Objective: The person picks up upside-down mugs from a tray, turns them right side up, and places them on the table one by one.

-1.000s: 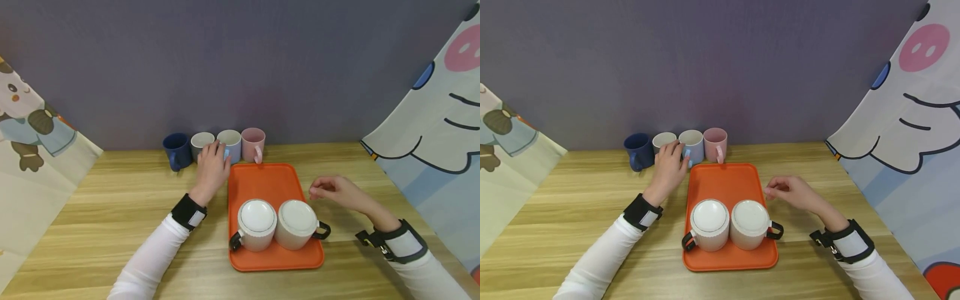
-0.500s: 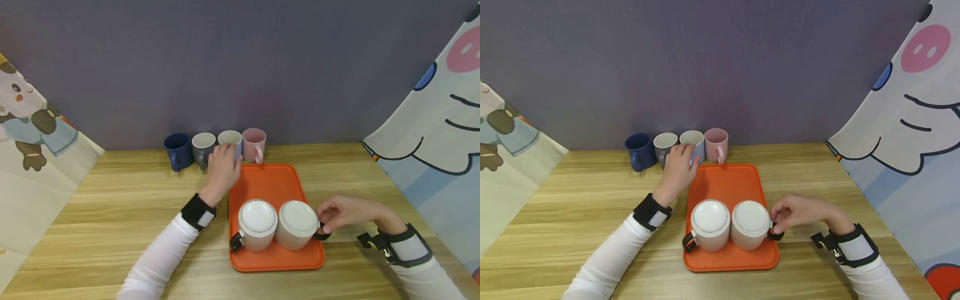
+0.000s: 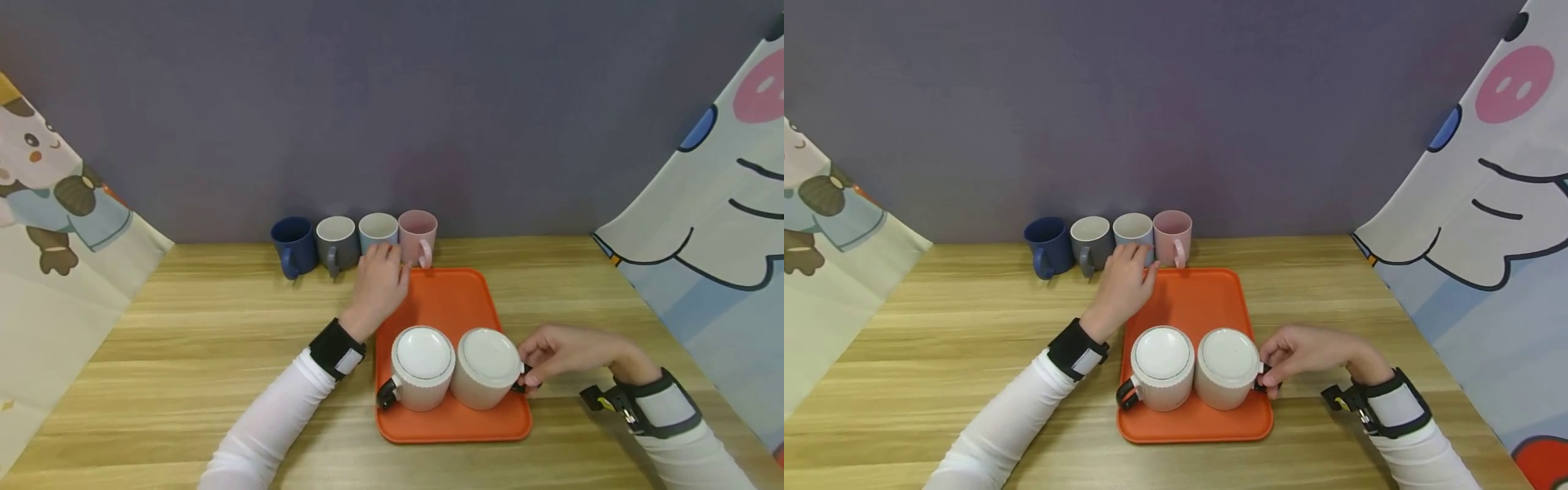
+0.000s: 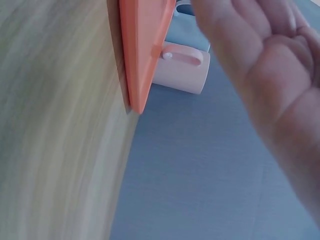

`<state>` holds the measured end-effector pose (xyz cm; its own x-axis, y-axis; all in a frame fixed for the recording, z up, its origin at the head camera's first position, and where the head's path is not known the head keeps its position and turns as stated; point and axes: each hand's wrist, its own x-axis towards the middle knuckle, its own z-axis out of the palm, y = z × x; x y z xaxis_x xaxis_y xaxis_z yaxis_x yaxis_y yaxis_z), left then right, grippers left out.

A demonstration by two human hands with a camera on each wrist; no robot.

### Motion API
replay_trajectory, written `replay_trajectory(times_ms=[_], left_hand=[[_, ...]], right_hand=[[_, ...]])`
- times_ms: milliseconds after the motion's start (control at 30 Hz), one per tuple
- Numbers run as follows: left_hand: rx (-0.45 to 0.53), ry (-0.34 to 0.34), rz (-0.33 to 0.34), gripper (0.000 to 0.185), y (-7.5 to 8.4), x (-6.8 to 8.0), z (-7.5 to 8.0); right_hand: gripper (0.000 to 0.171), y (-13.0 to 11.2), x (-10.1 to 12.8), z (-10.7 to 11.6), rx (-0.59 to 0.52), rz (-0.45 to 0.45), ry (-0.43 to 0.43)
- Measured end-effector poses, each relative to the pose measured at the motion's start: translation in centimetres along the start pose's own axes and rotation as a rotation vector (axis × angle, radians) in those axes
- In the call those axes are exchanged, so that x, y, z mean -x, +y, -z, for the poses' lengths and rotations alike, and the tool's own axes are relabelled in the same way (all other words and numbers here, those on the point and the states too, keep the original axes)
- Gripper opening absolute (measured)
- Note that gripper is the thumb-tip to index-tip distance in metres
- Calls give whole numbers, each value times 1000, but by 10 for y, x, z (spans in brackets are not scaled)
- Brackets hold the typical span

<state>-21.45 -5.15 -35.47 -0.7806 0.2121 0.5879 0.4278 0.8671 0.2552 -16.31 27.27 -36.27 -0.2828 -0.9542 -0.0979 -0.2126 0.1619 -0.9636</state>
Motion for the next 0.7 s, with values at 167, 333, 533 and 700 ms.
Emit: replay_trajectory(times_ms=[167,333,533,700], left_hand=[[0,9,-29,24,7,-1,-1],[8,-1,-55,22,15,-2,0],[18,-13,-66,21,20,-3,2],[-4,-34,-65,23,20,-1,2]], right_hand=[[14,4,-1,1,-24,-7,-5],[13,2,-1,2,-45,-21,3],[15,4,0,4,-80,-24,4],[16,5,-1,6,-77,19,-17]])
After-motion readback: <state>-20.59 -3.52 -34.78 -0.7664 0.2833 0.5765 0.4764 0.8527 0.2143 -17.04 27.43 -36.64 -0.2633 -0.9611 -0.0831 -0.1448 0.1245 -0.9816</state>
